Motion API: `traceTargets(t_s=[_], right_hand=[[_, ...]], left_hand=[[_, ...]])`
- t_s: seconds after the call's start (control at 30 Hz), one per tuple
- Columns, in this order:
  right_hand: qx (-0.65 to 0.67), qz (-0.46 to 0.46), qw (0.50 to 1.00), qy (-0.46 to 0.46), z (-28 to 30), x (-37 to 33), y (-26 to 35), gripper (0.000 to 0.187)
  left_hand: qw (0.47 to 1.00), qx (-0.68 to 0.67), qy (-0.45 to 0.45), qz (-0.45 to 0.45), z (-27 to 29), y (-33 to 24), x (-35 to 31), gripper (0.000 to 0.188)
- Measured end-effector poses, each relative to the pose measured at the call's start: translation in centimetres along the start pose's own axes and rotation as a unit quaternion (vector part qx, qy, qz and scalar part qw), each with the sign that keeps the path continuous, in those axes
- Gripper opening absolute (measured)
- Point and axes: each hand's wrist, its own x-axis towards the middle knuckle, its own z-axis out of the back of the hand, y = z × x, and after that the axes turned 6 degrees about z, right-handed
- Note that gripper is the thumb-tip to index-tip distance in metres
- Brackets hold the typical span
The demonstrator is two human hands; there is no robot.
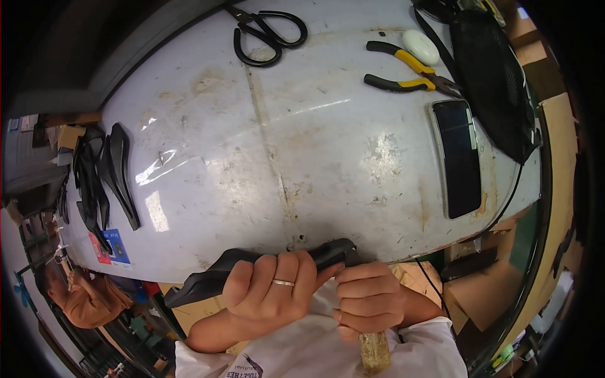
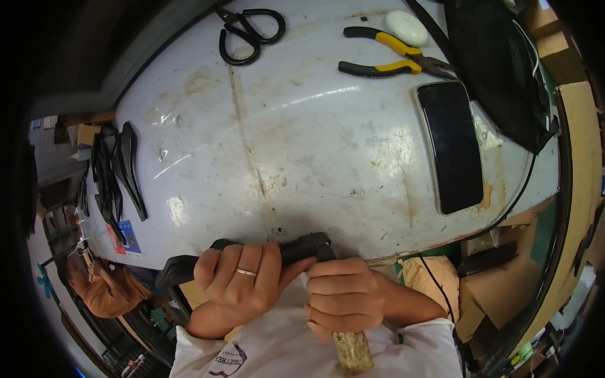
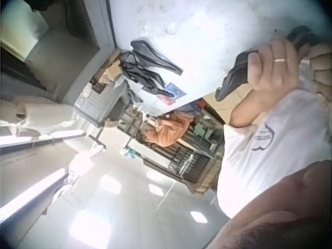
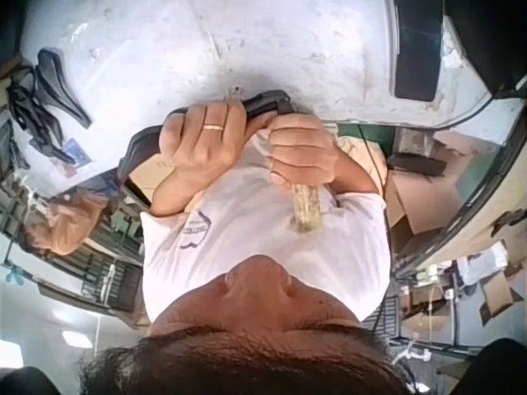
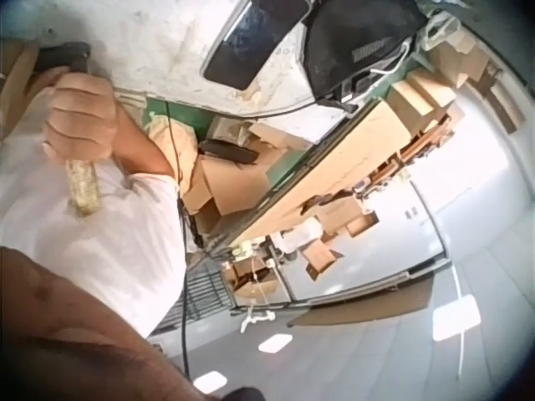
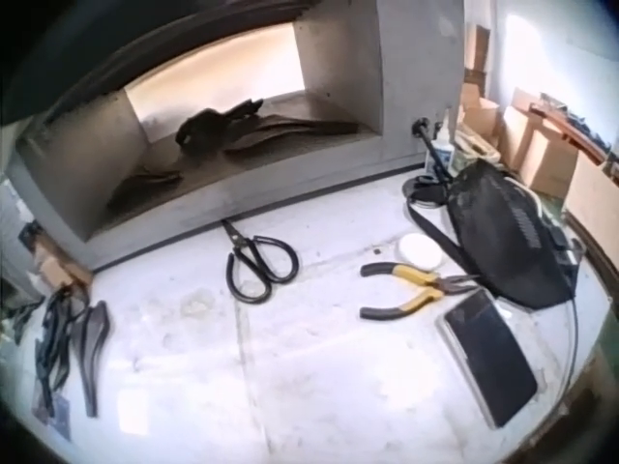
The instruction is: Attaching and fitting a cover onto a bicycle saddle frame using a handheld tool.
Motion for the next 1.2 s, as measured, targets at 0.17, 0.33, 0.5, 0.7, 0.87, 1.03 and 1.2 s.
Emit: traceTargets(t_s=[0.17,0.33,0.5,0.7,0.87,1.03,1.2], right_hand=[[0.059,-0.024,0.997,-0.043,0.9,-1.4,1.0,0.024],[0.119,-0.446,0.864,-0.2,0.2,2.3,6.0,0.073],[0.197,-0.451,0.871,0.012,-0.1,6.4,2.6,0.029],[0.123,-0.356,0.926,0.012,-1.2,5.7,2.1,0.023],[0.08,-0.353,0.928,0.085,-0.4,7.7,2.4,0.031],[-0.045,-0.303,0.951,-0.043,-7.0,6.2,2.7,0.068],[-0.049,-0.291,0.953,-0.072,-7.7,5.2,3.0,0.067]], left_hand=[[0.999,-0.009,-0.034,-0.016,-0.2,0.4,-0.1,0.04],[0.996,-0.047,-0.069,0.014,1.3,1.2,-1.7,0.042],[0.989,-0.099,-0.106,0.039,2.6,2.9,-4.0,0.041],[0.985,-0.142,-0.075,0.058,3.9,3.3,-5.7,0.046],[0.962,-0.174,0.019,0.211,7.5,7.2,-6.2,0.059],[0.932,-0.248,0.029,0.264,7.0,7.6,-6.4,0.056],[0.942,-0.232,-0.044,0.238,6.5,7.6,-6.9,0.046]])
